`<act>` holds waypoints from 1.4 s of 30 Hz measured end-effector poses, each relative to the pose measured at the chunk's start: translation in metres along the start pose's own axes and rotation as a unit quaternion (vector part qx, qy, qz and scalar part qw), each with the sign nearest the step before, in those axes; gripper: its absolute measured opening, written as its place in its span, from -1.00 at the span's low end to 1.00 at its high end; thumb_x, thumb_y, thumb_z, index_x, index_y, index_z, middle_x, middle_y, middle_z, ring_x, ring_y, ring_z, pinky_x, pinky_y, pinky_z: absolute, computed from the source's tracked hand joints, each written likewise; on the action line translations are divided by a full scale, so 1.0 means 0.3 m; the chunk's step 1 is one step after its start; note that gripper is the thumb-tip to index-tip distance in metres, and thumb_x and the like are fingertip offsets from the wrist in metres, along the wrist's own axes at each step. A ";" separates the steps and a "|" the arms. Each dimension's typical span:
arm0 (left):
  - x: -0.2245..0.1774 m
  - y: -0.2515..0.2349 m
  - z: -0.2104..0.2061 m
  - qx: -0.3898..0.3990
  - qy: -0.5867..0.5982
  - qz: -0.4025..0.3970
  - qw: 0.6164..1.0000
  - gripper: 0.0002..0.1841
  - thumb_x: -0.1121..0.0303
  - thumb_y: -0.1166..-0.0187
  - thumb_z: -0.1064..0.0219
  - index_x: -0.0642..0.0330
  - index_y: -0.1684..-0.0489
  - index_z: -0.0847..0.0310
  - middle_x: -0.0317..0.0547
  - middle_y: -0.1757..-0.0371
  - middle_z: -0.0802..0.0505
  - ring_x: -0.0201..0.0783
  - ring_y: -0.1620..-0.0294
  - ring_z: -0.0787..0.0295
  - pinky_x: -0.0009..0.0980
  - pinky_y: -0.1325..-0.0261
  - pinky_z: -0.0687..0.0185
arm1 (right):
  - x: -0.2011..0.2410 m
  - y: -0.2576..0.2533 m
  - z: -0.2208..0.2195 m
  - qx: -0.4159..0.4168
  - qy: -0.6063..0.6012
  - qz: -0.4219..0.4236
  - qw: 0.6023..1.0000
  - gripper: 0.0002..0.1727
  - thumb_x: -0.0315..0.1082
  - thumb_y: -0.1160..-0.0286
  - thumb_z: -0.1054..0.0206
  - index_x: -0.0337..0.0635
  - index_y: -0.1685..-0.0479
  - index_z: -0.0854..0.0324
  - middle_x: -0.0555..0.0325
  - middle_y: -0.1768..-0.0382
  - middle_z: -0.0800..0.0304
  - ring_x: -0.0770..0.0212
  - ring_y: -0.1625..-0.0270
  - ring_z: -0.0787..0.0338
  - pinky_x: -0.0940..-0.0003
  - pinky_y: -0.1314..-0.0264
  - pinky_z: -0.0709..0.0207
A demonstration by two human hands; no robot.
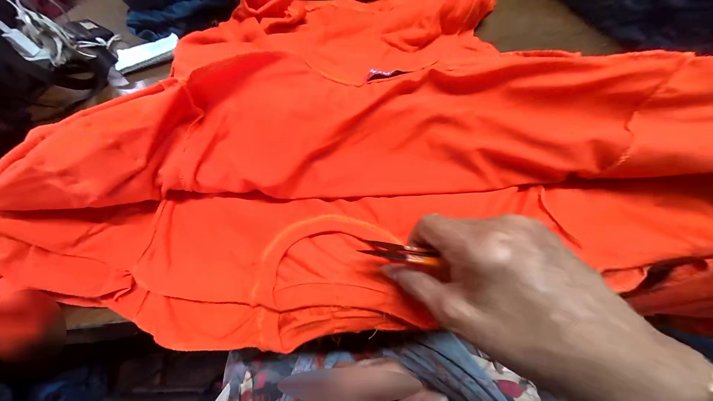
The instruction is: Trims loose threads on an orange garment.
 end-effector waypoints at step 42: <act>-0.060 -0.156 0.043 -0.201 0.266 -0.092 0.938 -0.85 0.63 -0.60 -0.29 0.42 0.11 -0.81 0.04 0.17 -0.94 -0.24 0.11 -0.92 -0.20 -0.15 -0.83 | -0.017 0.208 0.068 -0.154 -0.083 0.098 0.980 -0.78 -0.32 -0.58 -0.43 -0.21 -0.06 -0.79 0.10 0.49 -0.59 0.20 0.45 -0.51 0.41 0.40 -0.35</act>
Point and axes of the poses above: each hand's wrist, its own y-axis away from the middle knuckle, its own z-axis out of the back of the hand, x = y × z, the point moved 6 cm from there along -y, towards the middle knuckle
